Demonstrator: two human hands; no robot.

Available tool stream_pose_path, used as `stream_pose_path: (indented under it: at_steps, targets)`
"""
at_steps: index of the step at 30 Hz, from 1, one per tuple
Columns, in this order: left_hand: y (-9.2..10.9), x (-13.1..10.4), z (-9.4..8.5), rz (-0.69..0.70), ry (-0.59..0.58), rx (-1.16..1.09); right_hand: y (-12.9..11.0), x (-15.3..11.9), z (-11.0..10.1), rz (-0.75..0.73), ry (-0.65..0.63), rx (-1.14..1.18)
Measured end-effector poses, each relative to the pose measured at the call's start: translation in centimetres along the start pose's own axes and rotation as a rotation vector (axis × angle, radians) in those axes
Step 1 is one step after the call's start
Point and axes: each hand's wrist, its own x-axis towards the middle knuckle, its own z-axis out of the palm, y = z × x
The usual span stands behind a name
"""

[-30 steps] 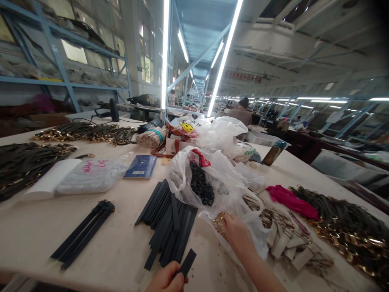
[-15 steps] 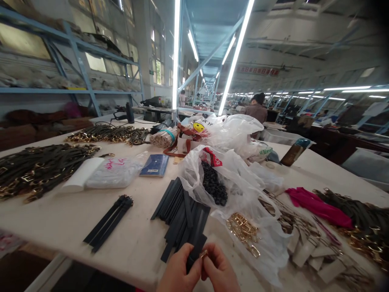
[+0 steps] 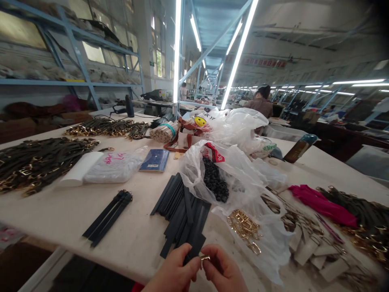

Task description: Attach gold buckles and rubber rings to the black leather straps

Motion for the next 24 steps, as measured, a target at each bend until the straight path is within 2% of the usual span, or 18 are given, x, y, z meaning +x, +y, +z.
stream_pose_path:
  at_steps: [3, 7, 10, 13, 17, 21, 24]
  targets:
    - [0.1, -0.5, -0.6, 0.118, -0.008, 0.098, -0.3, 0.3, -0.3, 0.152, 0.035, 0.254]
    - [0.3, -1.3, -0.9, 0.280, -0.028, 0.444, -0.1, 0.0, 0.1, 0.359, 0.028, 0.545]
    - [0.6, -1.7, -0.4, 0.363, -0.034, 0.565, 0.4, -0.8, 1.1, 0.381, 0.026, 0.598]
    - [0.7, -1.7, 0.1, 0.338, -0.015, 0.601, 0.3, -1.1, 1.5, 0.294, 0.077, 0.576]
    - [0.7, -1.9, 0.2, 0.257, -0.020, 0.550, -0.4, -0.6, 0.9, 0.216, 0.213, 0.528]
    - [0.8, -2.2, -0.1, 0.296, -0.066, 0.279, 0.1, -0.6, 1.0, 0.189, 0.133, 0.363]
    - [0.6, -2.1, 0.2, 0.246, -0.092, 0.095, 0.8, -1.1, 1.7, 0.116, 0.129, 0.226]
